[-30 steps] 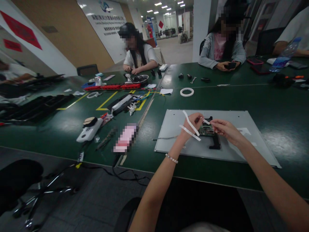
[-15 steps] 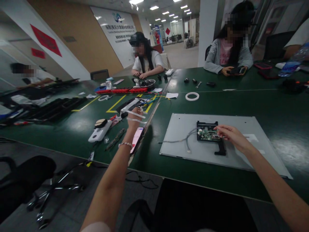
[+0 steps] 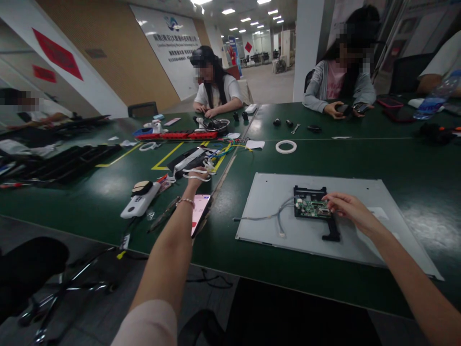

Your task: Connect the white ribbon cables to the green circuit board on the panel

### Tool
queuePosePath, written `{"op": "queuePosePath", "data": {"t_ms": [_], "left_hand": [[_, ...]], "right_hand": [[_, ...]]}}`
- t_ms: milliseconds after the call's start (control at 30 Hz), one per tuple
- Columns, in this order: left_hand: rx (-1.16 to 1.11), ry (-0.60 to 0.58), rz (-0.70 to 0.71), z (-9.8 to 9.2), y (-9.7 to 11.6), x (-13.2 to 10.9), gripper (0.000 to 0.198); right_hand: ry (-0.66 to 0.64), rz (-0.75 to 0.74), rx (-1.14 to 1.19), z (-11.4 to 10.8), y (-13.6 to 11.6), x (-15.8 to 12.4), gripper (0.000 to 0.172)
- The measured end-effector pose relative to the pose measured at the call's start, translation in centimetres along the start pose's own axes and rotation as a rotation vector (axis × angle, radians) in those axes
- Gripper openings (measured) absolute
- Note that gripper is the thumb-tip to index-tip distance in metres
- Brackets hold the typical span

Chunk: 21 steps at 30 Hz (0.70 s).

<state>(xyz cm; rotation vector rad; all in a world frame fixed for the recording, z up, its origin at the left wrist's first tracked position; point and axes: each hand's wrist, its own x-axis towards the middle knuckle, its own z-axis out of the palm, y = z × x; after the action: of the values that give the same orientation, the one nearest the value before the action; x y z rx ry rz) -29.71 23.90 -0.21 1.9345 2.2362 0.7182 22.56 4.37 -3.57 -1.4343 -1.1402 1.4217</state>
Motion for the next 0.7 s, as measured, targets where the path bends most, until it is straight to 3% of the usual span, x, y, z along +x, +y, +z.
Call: {"op": "queuePosePath", "data": {"t_ms": [167,333,500,700], "left_hand": [[-0.037,-0.028,0.030,0.4,-0.2,-0.4,0.019],[-0.022,0.037,0.047,-0.7,0.1,-1.3,0.021],[0.016,0.089,0.058,-1.8,1.2,-1.7,0.017],[0.034,0.093,0.023,-1.6,2.9,-2.0,0.017]], "right_hand": [[-0.018,-0.025,-0.011,0.1,0.0,0.0,0.049],[-0.027,-0.052,-0.012,-0.1,0.8,0.4,0.050],[-0.042,-0.061,-0.044,-0.1,0.4,0.2,0.044],[-0.040,-0.055,-0.062,0.1,-0.4,-0.1,0.034]]}}
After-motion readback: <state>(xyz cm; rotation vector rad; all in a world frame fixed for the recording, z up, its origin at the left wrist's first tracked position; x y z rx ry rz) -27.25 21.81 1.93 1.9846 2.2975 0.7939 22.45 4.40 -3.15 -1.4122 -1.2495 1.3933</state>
